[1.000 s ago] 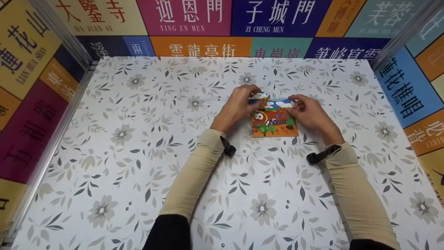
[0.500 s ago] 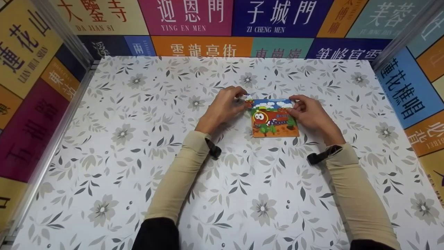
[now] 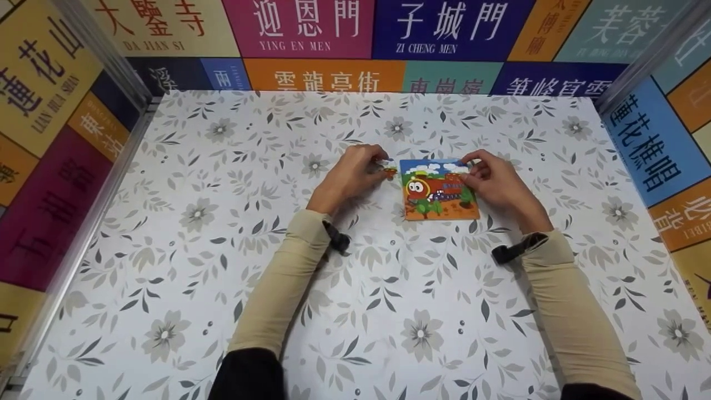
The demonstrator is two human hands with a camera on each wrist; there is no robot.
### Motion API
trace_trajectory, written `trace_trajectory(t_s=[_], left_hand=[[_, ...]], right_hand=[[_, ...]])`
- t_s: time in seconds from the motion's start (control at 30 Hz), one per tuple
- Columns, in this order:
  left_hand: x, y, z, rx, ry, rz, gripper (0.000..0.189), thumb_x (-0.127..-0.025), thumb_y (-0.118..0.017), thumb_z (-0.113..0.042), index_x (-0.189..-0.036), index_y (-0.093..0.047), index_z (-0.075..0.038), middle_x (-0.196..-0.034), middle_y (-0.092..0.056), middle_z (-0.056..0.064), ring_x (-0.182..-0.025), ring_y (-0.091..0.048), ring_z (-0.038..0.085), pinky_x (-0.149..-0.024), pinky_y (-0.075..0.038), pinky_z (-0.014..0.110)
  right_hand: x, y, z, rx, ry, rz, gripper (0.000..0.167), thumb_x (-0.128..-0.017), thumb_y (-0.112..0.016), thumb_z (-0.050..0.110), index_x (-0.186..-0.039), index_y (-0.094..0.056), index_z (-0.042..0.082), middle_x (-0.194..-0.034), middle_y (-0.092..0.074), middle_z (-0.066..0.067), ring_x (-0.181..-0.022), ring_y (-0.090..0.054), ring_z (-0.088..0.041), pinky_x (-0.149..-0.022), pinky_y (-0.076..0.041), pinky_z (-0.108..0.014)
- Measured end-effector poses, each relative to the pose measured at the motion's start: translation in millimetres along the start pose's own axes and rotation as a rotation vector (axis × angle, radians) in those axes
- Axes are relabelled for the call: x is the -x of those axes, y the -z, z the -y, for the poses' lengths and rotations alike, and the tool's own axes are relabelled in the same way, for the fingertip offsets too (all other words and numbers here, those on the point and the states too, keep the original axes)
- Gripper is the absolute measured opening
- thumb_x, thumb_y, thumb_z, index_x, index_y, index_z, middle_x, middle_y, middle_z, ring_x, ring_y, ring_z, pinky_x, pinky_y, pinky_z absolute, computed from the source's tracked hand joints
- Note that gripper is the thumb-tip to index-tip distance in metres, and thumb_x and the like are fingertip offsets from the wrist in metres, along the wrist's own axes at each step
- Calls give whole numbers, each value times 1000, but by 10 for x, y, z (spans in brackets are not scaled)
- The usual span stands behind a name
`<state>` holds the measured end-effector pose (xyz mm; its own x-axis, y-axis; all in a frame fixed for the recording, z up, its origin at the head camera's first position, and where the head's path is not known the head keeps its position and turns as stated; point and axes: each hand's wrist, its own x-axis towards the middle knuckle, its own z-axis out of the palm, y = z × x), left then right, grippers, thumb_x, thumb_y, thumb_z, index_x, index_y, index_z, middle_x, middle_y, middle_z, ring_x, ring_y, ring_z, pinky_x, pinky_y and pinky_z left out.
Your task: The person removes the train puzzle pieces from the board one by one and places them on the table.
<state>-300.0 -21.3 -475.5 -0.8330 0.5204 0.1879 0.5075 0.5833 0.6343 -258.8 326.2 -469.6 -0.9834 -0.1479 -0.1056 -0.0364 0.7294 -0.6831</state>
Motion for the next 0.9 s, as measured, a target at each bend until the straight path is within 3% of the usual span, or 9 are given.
trace_trajectory(t_s=[0.2, 0.43, 0.9], left_hand=[[5, -7, 18, -11, 20, 19, 29, -101, -77, -16, -127, -76, -3, -122, -77, 13, -110, -71, 25, -98, -58, 38], [-12, -13, 21, -6, 20, 38, 28, -102, -75, -16, -127, -76, -4, -122, -77, 12, -111, -71, 25, -100, -57, 39], [-13, 3, 4, -24, 7, 31, 36, -102, -74, -19, -134, -73, -2, -131, -75, 15, -121, -69, 28, -108, -54, 41]], right_hand=[[-7, -8, 2, -4, -14, 10, 34, -109, -66, 26, -141, -63, 16, -112, -61, -11, -101, -58, -23, -87, -46, -34], [-15, 4, 0, 7, -26, 9, 53, -109, -67, 27, -156, -51, 10, -115, -62, -12, -103, -59, -21, -84, -45, -23], [-22, 15, 2, 13, -26, 15, 53, -108, -68, 29, -155, -55, 9, -115, -64, -12, -102, -60, -19, -80, -46, -19]])
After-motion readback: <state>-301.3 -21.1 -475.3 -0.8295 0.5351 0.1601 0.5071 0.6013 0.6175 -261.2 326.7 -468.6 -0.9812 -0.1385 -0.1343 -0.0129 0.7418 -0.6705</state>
